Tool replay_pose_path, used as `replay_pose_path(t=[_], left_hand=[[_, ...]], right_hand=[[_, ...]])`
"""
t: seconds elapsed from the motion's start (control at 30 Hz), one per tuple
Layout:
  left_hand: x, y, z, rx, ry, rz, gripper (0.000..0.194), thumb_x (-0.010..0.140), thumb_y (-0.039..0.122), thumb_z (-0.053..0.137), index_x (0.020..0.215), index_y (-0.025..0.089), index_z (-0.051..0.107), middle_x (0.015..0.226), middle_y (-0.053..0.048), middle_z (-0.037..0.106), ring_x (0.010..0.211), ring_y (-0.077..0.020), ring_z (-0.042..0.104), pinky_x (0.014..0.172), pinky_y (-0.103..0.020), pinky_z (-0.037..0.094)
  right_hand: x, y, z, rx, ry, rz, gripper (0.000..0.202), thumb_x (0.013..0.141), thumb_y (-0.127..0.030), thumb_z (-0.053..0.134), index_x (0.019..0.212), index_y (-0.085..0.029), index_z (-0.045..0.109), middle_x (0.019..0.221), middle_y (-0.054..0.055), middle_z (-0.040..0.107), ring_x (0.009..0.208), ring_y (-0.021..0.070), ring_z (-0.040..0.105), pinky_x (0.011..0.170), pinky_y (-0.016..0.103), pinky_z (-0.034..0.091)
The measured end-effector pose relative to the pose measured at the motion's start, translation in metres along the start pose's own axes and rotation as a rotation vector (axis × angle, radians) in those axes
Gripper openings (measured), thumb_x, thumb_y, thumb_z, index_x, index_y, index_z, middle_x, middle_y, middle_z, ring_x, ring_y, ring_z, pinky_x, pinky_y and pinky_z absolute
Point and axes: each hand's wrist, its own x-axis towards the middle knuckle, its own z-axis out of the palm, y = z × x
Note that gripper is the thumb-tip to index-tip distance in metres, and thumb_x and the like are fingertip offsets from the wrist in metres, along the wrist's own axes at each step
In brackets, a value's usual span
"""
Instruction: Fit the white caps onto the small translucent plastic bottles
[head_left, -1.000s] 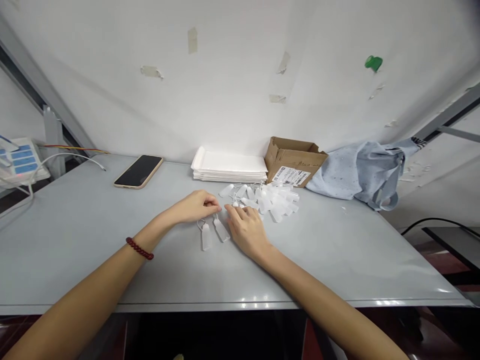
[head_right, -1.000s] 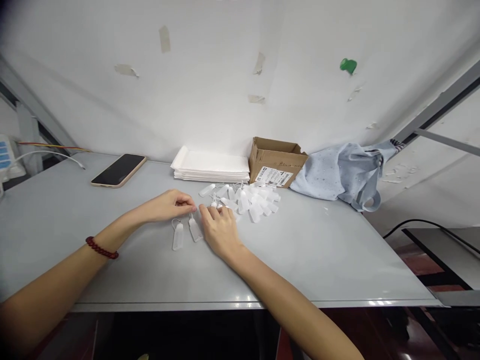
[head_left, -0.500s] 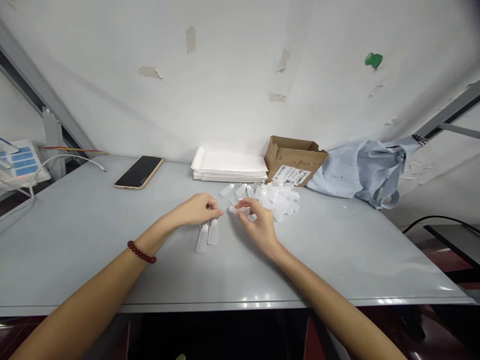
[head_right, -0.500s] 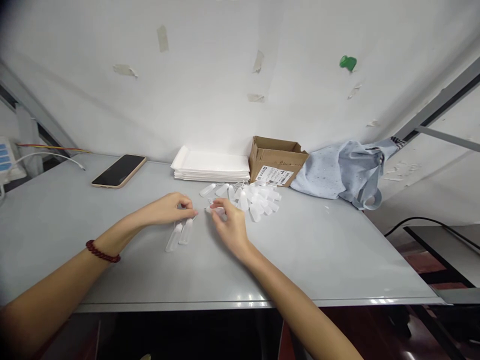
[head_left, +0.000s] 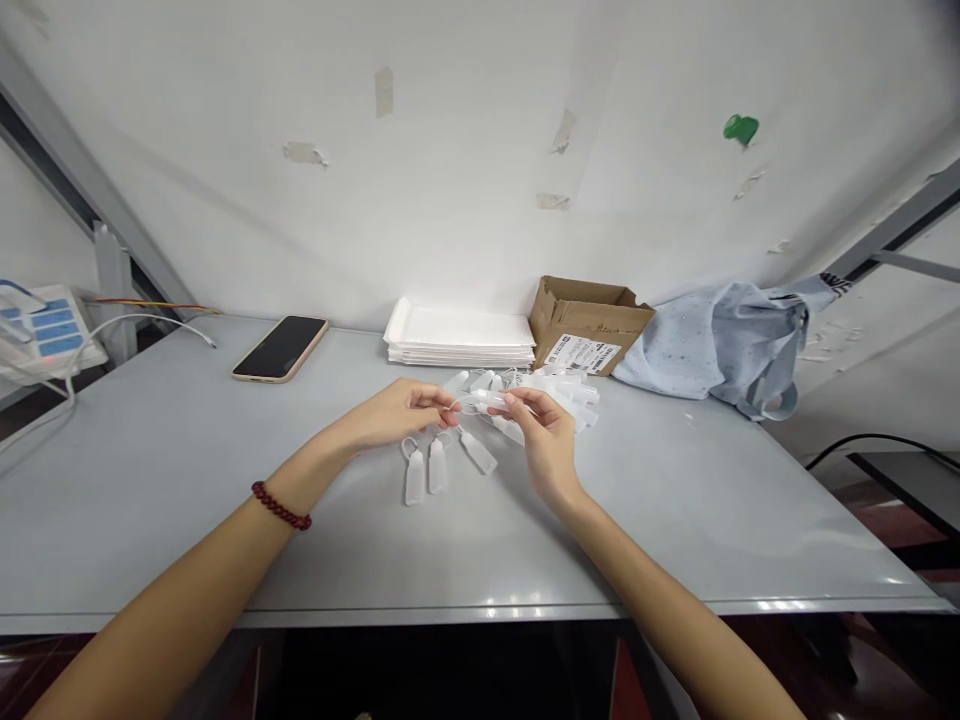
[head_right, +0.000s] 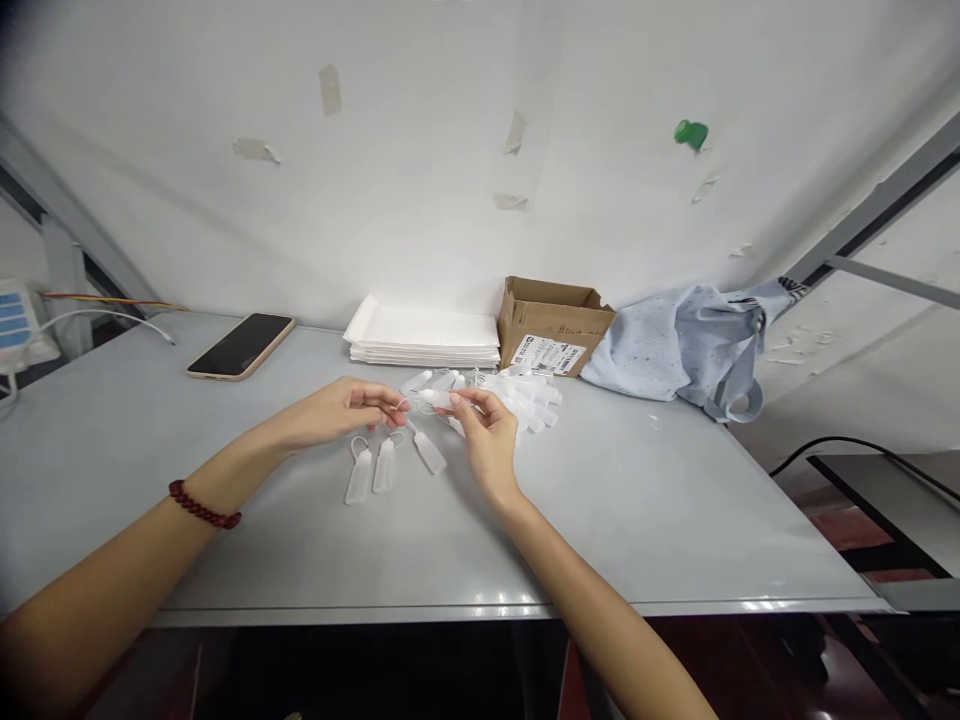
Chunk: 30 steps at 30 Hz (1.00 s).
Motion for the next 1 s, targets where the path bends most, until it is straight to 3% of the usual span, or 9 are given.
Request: replay_pose_path(t=[0.23, 0.53, 1.0], left_hand=[[0.001, -0.002, -0.001, -0.044, 0.107, -0.002, 0.028, 0.079, 0.041, 0.056, 0.086, 0.016, 0.068, 0.091, -0.005, 0.07, 0.077, -0.0158, 0.06, 0.069, -0.027, 0.045], [0.006, -0.011, -0.003, -0.112, 0.227, 0.027, 0.035, 0.078, 0.044, 0.059, 0.095, 0.016, 0.071, 0.088, -0.008, 0.071, 0.081, -0.0182, 0.061, 0.065, -0.027, 0.046], [0.007, -0.009, -0.003, -0.249, 0.302, 0.042, 0.033, 0.078, 0.043, 0.061, 0.09, 0.014, 0.071, 0.084, -0.007, 0.068, 0.078, -0.0166, 0.059, 0.064, -0.027, 0.045]], right_hand=[[0.001, -0.003, -0.001, 0.022, -0.02, -0.004, 0.022, 0.074, -0.035, 0.067, 0.086, -0.018, 0.061, 0.086, 0.002, 0.065, 0.079, 0.0188, 0.068, 0.078, 0.034, 0.049], [0.0, -0.005, 0.0, 0.002, -0.058, 0.017, 0.022, 0.064, -0.033, 0.072, 0.072, -0.019, 0.057, 0.091, 0.003, 0.065, 0.082, 0.0171, 0.061, 0.076, 0.033, 0.048], [0.0, -0.003, 0.0, -0.016, -0.09, -0.002, 0.019, 0.066, -0.032, 0.07, 0.071, -0.02, 0.057, 0.089, 0.002, 0.064, 0.081, 0.017, 0.06, 0.075, 0.032, 0.046]])
